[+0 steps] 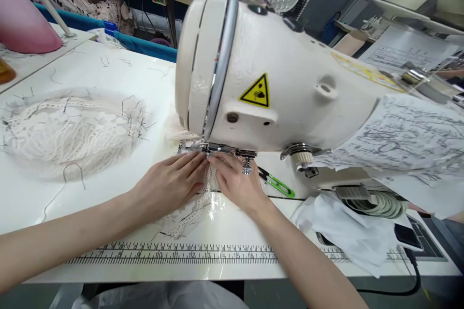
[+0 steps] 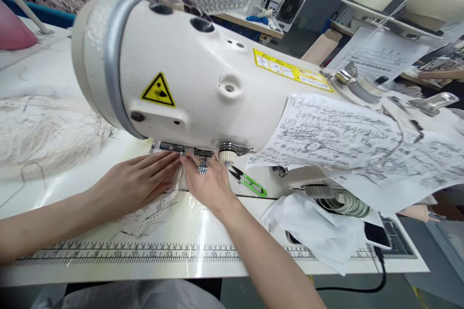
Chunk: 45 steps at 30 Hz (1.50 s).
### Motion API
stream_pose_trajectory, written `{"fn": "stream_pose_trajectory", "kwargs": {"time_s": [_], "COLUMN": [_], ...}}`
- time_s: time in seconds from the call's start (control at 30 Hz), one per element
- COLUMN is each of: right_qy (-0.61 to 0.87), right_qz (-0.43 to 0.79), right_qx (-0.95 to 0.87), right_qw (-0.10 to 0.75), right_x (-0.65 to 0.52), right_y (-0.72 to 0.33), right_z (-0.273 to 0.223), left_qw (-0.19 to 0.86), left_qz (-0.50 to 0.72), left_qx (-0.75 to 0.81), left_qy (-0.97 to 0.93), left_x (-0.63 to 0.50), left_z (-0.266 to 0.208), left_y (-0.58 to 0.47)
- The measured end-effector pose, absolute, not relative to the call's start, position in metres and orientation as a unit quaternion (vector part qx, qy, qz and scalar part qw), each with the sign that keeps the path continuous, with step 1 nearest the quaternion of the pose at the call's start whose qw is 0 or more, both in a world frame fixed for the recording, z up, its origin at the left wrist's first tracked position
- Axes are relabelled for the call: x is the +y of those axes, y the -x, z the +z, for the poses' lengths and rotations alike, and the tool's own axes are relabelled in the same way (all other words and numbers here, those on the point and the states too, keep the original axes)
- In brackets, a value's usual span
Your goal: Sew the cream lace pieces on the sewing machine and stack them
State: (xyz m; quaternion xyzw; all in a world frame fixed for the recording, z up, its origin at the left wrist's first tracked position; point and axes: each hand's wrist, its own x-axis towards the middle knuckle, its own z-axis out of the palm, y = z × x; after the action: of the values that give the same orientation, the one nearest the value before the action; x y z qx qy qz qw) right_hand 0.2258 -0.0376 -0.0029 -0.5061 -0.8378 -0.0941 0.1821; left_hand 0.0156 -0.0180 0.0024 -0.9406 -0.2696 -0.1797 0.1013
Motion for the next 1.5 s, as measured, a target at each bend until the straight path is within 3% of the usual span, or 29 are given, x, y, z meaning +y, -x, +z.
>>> {"fn": "stream_pose_trajectory", "kwargs": {"time_s": [0.27,0.77,1.1,1.37,1.5], "right_qy": [0.548,0.548,0.535,0.485,0.372], "right_qz": [-0.049,-0.104,-0.13,-0.162,-0.159], "right_qx": [-0.818,-0.813,-0.821,-0.836,-0.879], "right_qw": [0.17,0.167,0.149,0.199,0.251], "right_x": [-0.036,-0.039,-0.036,-0.036,-0.032], "right_y": [-0.227,-0.225,-0.227,-0.229,-0.233], "right_z": [-0.011,-0.011,-0.013,0.0,0.007], "left_qw": [0.07,0.039,0.111,0.12,0.084], "left_qz": [-0.193,-0.193,-0.161,-0.195,-0.22], "left_qx": [-0.291,-0.299,-0.288,-0.275,-0.132], "left_qy": [0.934,0.934,0.937,0.934,0.963], "left_x": [-0.01,-0.011,-0.009,-0.013,-0.035], "left_z": [-0.004,-0.003,-0.003,0.018,0.046], "left_y": [-0.016,-0.016,-0.016,-0.015,0.004]}}
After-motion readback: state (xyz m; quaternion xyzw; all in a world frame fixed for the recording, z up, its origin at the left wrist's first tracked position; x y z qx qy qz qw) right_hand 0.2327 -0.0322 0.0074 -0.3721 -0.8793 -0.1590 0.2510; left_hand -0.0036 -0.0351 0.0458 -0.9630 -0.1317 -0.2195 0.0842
